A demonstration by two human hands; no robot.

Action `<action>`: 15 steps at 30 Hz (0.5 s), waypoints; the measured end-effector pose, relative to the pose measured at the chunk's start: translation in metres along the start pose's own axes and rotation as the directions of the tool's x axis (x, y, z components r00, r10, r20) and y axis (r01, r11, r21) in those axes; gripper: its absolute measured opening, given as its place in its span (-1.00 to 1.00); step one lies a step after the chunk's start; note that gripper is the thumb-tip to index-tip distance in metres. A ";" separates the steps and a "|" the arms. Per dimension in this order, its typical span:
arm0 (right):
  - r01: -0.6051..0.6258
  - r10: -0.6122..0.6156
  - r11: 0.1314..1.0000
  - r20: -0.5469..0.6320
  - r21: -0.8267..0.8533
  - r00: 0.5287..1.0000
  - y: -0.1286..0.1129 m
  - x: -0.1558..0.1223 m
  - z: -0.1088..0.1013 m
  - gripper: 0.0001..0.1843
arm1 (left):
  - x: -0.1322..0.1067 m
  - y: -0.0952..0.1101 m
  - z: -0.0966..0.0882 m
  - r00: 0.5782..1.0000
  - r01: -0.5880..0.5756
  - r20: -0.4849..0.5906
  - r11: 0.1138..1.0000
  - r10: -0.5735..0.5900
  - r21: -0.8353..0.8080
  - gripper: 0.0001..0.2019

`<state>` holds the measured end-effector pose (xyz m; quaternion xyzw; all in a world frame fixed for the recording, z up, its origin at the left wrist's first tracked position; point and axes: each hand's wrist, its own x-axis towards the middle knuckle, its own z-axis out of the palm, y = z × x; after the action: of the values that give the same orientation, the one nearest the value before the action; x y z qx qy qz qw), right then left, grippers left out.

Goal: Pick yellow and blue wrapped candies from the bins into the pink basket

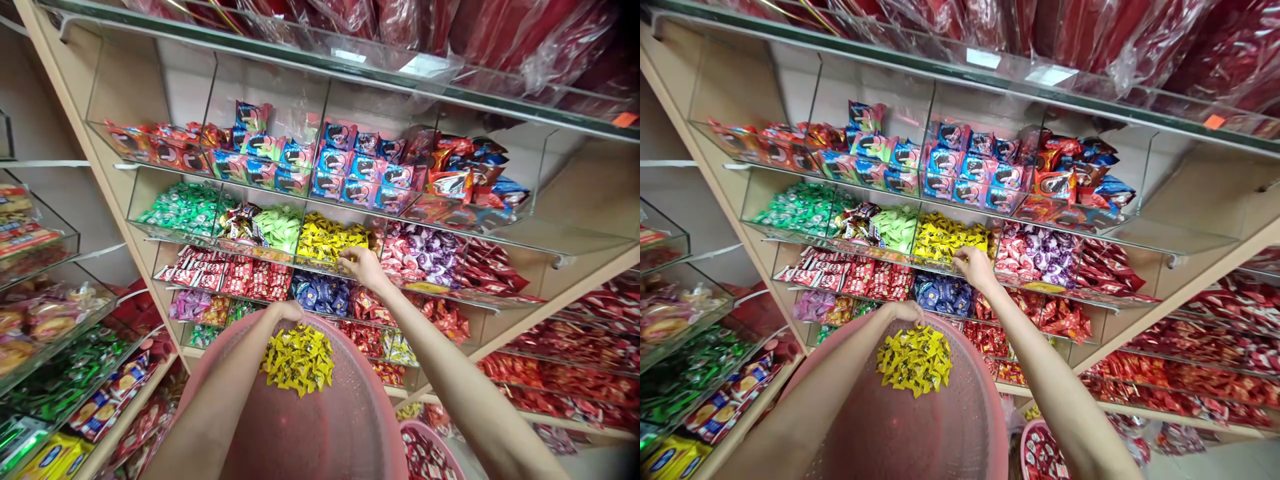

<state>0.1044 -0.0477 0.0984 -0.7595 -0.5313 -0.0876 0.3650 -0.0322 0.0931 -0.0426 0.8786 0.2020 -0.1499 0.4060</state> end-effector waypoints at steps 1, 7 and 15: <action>-0.035 0.035 0.999 -0.003 -0.016 0.999 0.005 0.008 0.002 -0.84 | 0.000 0.000 0.000 1.000 0.016 -0.004 1.000 -0.016 0.000 -0.82; -0.177 0.179 0.983 0.040 -0.050 0.983 0.014 0.023 0.026 -0.65 | -0.002 -0.002 -0.002 0.999 0.039 -0.006 0.999 -0.039 -0.019 -0.77; -0.212 0.225 0.948 -0.031 0.238 0.974 0.007 0.019 0.020 -0.80 | 0.001 -0.004 -0.002 0.999 0.033 0.002 0.999 -0.033 -0.029 -0.75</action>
<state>0.1138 -0.0220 0.0910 -0.7627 -0.4397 -0.0057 0.4742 -0.0328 0.0972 -0.0448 0.8690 0.2183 -0.1543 0.4163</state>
